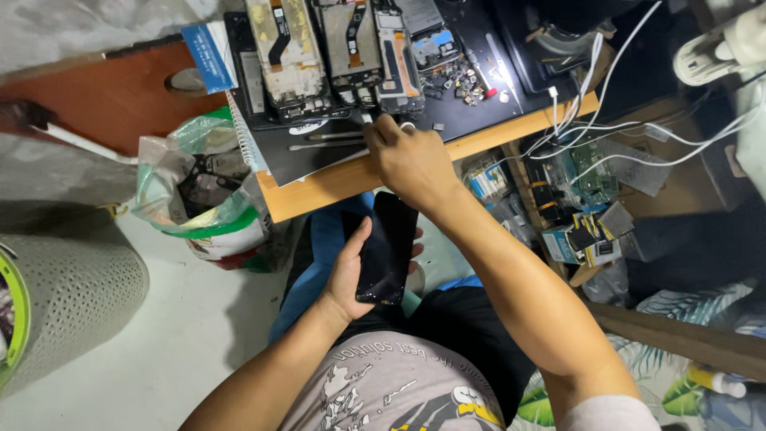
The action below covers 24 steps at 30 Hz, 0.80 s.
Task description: The person uses a metal prying tool to carefully separate the screen assembly from the back housing of a smartphone. They work along the edges to release the adhesive and then lift the screen away to expose the internal components.
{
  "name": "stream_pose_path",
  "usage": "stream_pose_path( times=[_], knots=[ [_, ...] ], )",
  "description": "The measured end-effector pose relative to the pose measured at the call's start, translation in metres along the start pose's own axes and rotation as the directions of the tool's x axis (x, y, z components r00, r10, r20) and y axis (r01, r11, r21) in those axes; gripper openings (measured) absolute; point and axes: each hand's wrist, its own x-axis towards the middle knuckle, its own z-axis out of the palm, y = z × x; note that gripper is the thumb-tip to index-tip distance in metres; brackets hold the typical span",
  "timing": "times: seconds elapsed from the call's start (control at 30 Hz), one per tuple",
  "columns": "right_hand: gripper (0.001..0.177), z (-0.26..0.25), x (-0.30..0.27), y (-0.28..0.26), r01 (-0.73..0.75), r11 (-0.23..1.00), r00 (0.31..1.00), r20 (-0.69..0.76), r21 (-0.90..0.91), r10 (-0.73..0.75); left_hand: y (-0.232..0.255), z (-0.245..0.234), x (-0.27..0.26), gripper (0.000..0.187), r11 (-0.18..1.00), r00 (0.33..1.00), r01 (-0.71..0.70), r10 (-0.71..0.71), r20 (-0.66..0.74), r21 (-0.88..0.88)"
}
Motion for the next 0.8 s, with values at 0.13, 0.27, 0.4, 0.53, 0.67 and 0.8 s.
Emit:
stream_pose_path(
  times=[0.13,0.27,0.4,0.53,0.67,0.8],
  knots=[
    [0.011,0.014,0.009,0.000,0.034,0.994,0.997,0.069,-0.107,-0.026,0.006,-0.003,-0.001,0.065,1.000,1.000,-0.014,0.014,-0.013,-0.007],
    [0.010,0.020,0.012,0.000,0.045,0.987,0.997,0.067,-0.153,-0.035,0.010,-0.004,0.001,0.067,1.000,1.000,-0.014,0.014,0.018,-0.026],
    [0.012,0.020,0.013,0.002,0.058,0.981,0.997,0.059,-0.184,-0.048,0.010,-0.005,-0.001,0.066,1.000,1.000,-0.013,0.013,0.017,-0.016],
    [0.013,0.012,0.005,0.003,0.056,0.984,0.998,-0.009,-0.169,-0.058,0.011,-0.007,0.001,0.065,0.999,0.999,-0.039,0.039,0.016,0.011],
    [0.016,0.002,-0.001,0.003,0.029,0.995,0.994,-0.104,-0.099,-0.040,0.013,-0.009,0.002,0.067,0.999,0.999,-0.037,0.037,-0.005,0.018],
    [0.024,-0.020,-0.006,-0.001,0.016,0.998,0.979,-0.203,0.062,-0.003,0.014,-0.005,0.001,0.067,0.999,0.999,-0.038,0.038,0.010,0.017]
  ],
)
